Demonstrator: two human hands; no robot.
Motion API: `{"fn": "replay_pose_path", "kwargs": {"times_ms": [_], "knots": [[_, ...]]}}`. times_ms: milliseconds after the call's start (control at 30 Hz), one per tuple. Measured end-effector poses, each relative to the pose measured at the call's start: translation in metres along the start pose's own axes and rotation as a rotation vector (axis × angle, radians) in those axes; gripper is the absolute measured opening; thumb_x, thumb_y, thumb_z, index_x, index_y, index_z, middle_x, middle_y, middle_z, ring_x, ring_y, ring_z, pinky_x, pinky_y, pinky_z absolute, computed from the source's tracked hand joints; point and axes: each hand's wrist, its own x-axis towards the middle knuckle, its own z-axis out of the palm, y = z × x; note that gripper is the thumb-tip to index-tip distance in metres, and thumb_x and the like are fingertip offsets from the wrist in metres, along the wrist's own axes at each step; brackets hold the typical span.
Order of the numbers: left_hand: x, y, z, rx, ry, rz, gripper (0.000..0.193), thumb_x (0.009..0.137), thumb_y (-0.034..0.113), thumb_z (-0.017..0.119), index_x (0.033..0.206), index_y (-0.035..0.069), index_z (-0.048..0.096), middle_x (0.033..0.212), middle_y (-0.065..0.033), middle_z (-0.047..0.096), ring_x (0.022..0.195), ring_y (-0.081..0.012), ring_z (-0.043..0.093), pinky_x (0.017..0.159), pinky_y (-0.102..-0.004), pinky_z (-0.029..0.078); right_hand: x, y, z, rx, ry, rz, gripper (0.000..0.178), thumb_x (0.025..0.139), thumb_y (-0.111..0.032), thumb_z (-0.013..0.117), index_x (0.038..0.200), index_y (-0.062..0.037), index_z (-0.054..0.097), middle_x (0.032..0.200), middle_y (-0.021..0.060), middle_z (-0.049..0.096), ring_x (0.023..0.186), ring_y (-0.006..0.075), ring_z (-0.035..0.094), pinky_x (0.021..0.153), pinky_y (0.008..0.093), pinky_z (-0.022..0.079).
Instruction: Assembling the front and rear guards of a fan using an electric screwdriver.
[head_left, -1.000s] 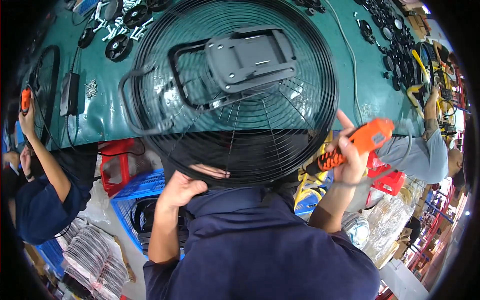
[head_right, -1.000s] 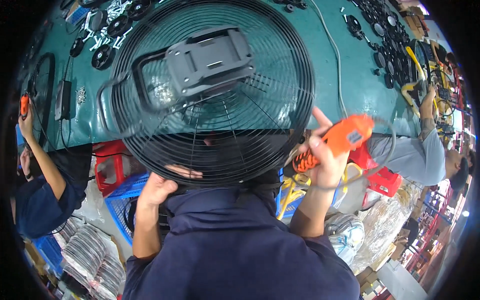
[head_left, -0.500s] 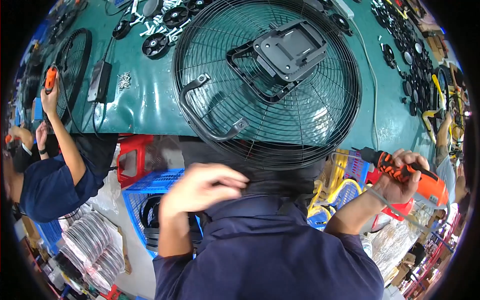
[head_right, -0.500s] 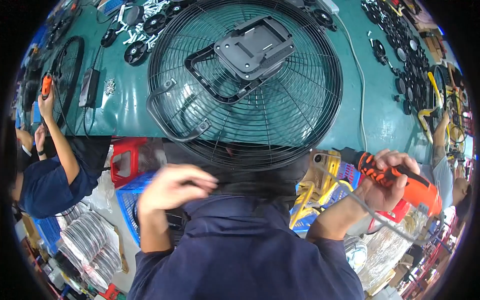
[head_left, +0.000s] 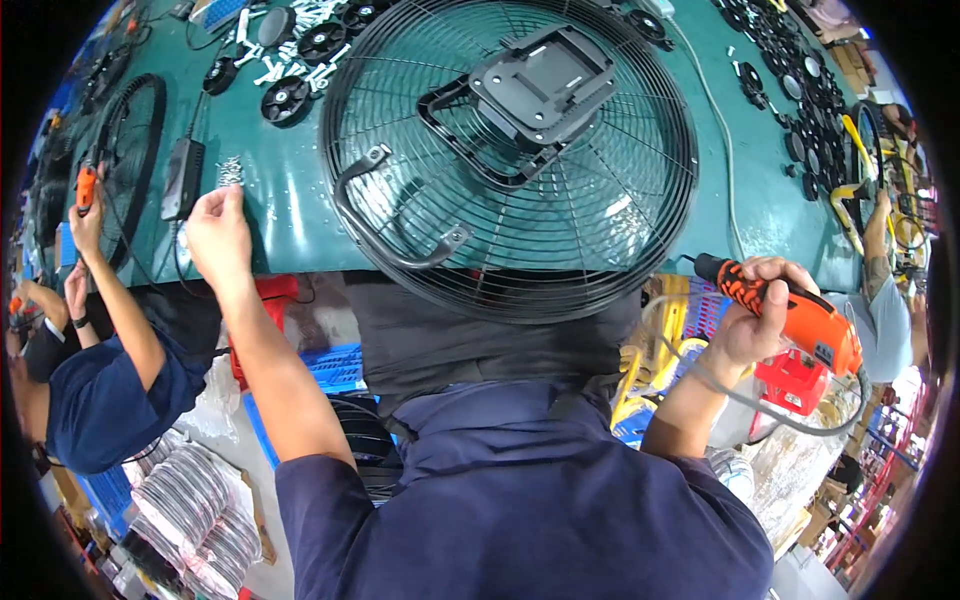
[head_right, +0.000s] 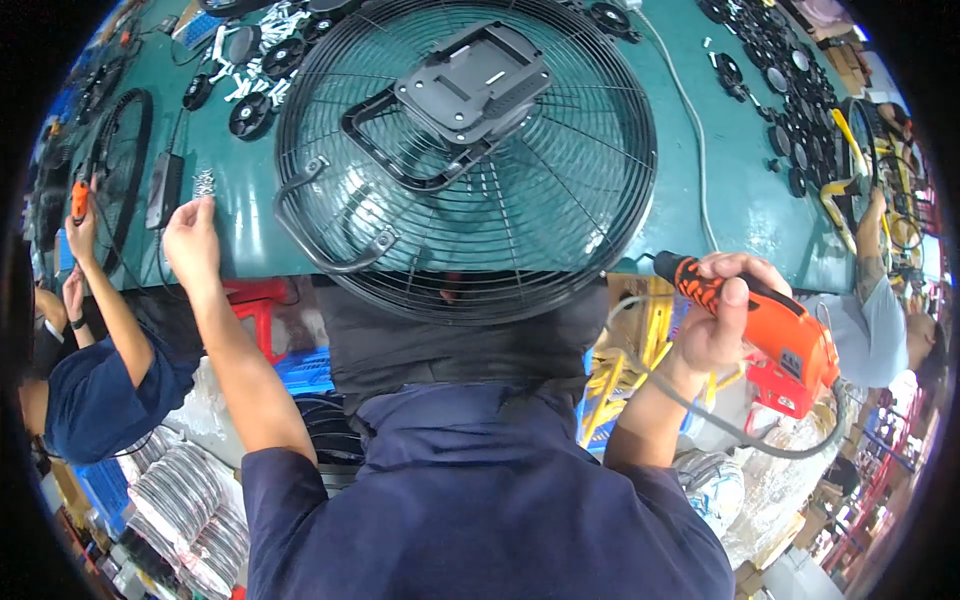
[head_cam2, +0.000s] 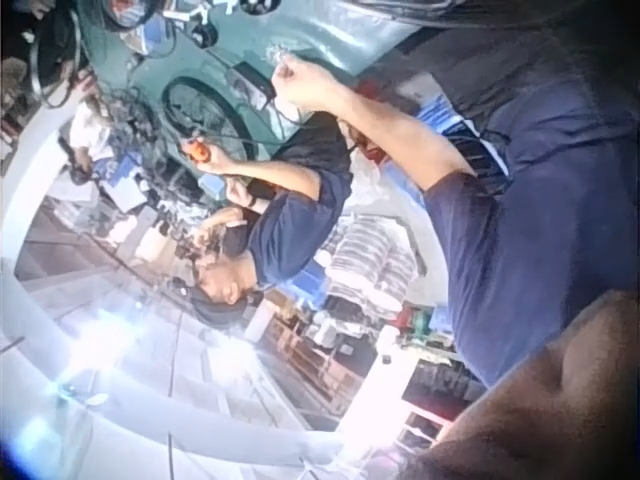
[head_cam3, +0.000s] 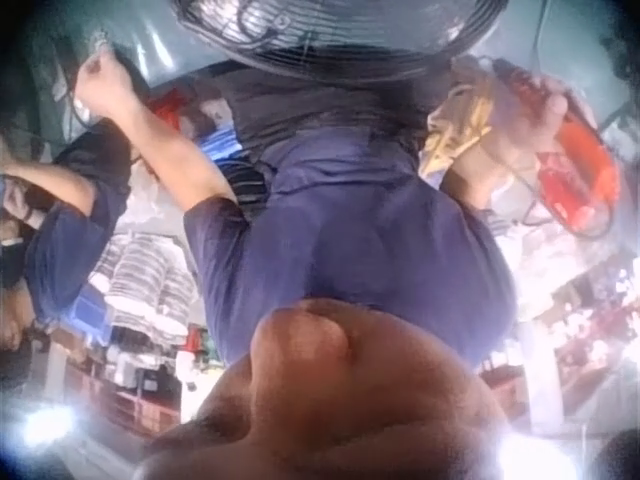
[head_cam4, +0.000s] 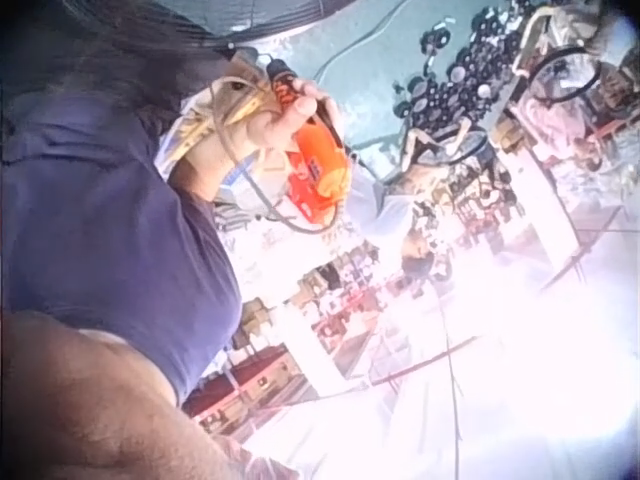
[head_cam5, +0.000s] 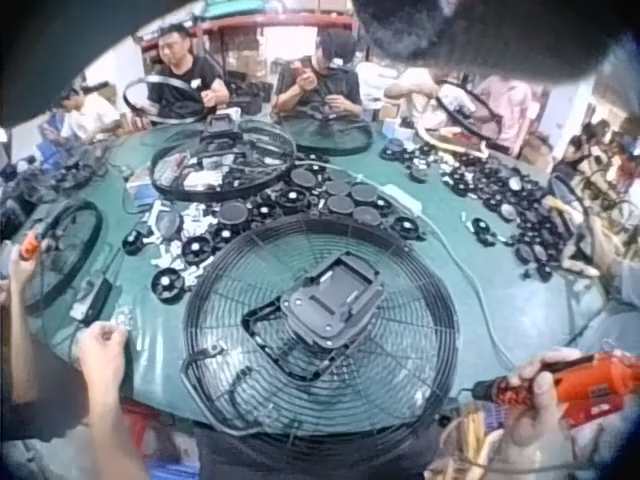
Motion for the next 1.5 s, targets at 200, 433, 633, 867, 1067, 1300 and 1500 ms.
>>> {"fn": "replay_pose_path", "kwargs": {"times_ms": [200,433,633,867,1067,1300,1500], "knots": [[0.011,-0.024,0.003,-0.052,-0.041,0.04,0.036,0.09,0.029,0.073,0.105,-0.003,0.073,0.093,-0.0141,0.076,0.087,-0.0182,0.071,0.08,-0.031,0.053,0.0,-0.003,0.008,-0.015,-0.012,0.048,0.032,0.085,-0.01,0.069,0.113,0.0009,0.056,0.088,0.0185,0.065,0.075,0.0254,0.064,0.07,0.0378,0.056],[0.022,-0.027,0.007,0.009,-0.084,0.035,0.036,0.09,0.034,0.071,0.106,0.002,0.074,0.095,-0.0136,0.076,0.09,-0.0222,0.073,0.084,-0.0336,0.053,-0.003,-0.004,0.01,-0.048,-0.068,0.012,0.031,0.084,-0.006,0.069,0.112,0.0009,0.057,0.087,0.0178,0.065,0.074,0.0249,0.063,0.073,0.0383,0.055],[0.025,-0.016,0.002,0.065,-0.112,0.068,0.032,0.091,0.027,0.071,0.106,-0.002,0.073,0.094,-0.0137,0.076,0.089,-0.02,0.071,0.083,-0.0312,0.053,-0.002,-0.014,0.003,0.042,-0.042,0.034,0.03,0.084,-0.008,0.068,0.11,0.0007,0.058,0.084,0.016,0.064,0.07,0.0242,0.062,0.068,0.0383,0.054],[0.012,-0.022,-0.005,0.053,-0.142,0.076,0.028,0.091,0.021,0.072,0.106,-0.003,0.072,0.094,-0.0135,0.075,0.085,-0.0162,0.07,0.079,-0.0298,0.052,0.002,-0.028,-0.016,0.18,-0.114,0.015,0.035,0.088,-0.02,0.066,0.114,0.0007,0.056,0.086,0.0148,0.061,0.068,0.0235,0.058,0.068,0.0389,0.051],[-0.008,-0.03,-0.017,-0.241,-0.066,0.06,0.028,0.097,0.021,0.068,0.109,-0.005,0.067,0.097,-0.0125,0.072,0.083,-0.016,0.069,0.074,-0.0283,0.053,0.012,-0.055,-0.004,0.513,-0.308,0.091,0.038,0.09,-0.03,0.072,0.113,-0.0033,0.058,0.08,0.0048,0.061,0.059,0.013,0.054,0.057,0.0291,0.047],[-0.134,0.025,-0.055,-1.08,-0.447,-0.194,0.018,0.096,0.004,0.062,0.112,-0.004,0.061,0.099,-0.0132,0.066,0.078,-0.0157,0.065,0.071,-0.0272,0.053,0.027,-0.058,0.028,0.843,-0.632,0.116,0.039,0.091,-0.032,0.075,0.11,-0.0061,0.053,0.085,0.0058,0.068,0.069,0.0163,0.068,0.063,0.0315,0.057],[-0.232,0.079,-0.034,-1.296,-1.089,-0.5,0.019,0.09,0.005,0.071,0.105,0.001,0.061,0.086,-0.0101,0.068,0.075,-0.0181,0.068,0.068,-0.0316,0.059,-0.011,-0.043,0.098,1.062,-0.55,0.191,0.041,0.093,-0.032,0.073,0.114,-0.0058,0.049,0.087,0.0064,0.064,0.072,0.0203,0.066,0.062,0.0352,0.055]]}}
